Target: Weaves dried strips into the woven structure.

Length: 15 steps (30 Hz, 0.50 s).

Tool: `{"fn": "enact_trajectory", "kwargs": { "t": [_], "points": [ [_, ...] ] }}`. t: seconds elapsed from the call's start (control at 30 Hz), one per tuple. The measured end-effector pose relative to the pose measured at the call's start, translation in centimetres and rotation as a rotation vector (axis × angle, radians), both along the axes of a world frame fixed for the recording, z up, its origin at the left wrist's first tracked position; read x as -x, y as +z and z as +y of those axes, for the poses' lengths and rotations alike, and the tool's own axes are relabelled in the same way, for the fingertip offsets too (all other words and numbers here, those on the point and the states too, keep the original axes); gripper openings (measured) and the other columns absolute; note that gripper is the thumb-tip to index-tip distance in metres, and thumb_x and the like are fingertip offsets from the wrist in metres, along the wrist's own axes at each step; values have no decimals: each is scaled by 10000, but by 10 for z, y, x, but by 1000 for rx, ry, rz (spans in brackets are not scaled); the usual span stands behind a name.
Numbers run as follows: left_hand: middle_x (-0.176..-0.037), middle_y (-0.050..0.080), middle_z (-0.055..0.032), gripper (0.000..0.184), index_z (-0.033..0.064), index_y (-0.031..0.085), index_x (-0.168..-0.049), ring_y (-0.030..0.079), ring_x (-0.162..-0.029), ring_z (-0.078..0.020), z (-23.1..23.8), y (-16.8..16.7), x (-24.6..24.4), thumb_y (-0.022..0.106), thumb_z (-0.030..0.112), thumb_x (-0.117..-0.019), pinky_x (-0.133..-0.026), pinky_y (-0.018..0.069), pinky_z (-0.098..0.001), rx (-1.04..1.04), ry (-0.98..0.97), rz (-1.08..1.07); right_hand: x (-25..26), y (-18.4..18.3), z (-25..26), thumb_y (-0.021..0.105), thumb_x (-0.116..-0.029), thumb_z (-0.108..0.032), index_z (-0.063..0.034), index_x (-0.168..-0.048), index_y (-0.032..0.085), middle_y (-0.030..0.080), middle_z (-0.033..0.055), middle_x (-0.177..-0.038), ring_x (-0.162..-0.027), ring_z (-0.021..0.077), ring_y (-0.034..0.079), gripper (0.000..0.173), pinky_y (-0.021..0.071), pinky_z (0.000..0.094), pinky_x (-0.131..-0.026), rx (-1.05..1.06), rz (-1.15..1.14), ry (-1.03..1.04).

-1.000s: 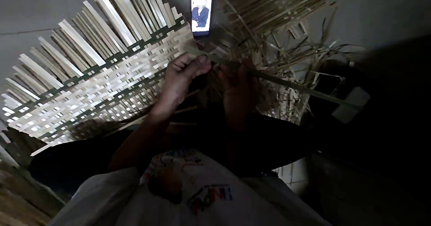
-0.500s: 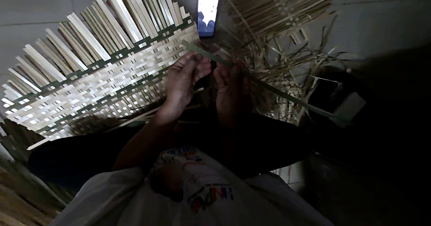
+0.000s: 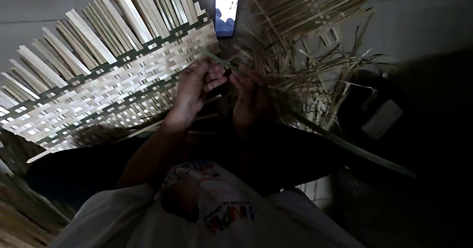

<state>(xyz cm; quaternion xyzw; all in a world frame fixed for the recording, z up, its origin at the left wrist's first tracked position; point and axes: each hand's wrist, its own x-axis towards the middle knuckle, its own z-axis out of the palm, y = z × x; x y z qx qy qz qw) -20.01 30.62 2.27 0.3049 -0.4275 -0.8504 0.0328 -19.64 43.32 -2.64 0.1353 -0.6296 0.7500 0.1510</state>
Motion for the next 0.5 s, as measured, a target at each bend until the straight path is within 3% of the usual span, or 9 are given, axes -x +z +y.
{"fn": "enact_trajectory", "kwargs": {
  "t": [0.2, 0.37, 0.5],
  "points": [
    [-747, 664, -15, 202, 94, 591, -891, 684, -660, -150, -3, 2, -2, 457, 69, -1039, -708, 637, -380, 1, -17, -85, 1, -9, -2, 499, -1074, -91, -65, -1098, 742, 752, 13, -1178, -1096, 129, 716, 245, 595, 337, -965, -26, 74, -19],
    [-748, 649, -17, 194, 120, 554, -860, 696, -720, -152, 2, 10, -4, 464, 86, -1029, -760, 628, -361, -163, 36, -141, -2, -9, -1, 496, -1073, -68, 4, -1082, 745, 747, 73, -1181, -1163, 145, 686, 259, 564, 324, -1006, -130, 143, -38],
    [-764, 689, -33, 184, 64, 573, -928, 727, -702, -149, 7, 5, -4, 456, 77, -1069, -709, 642, -310, 4, 96, -17, -5, -9, -9, 511, -1054, -22, 25, -1106, 730, 761, 89, -1161, -1125, 148, 717, 230, 580, 318, -991, -114, 184, -47]
  ]
}}
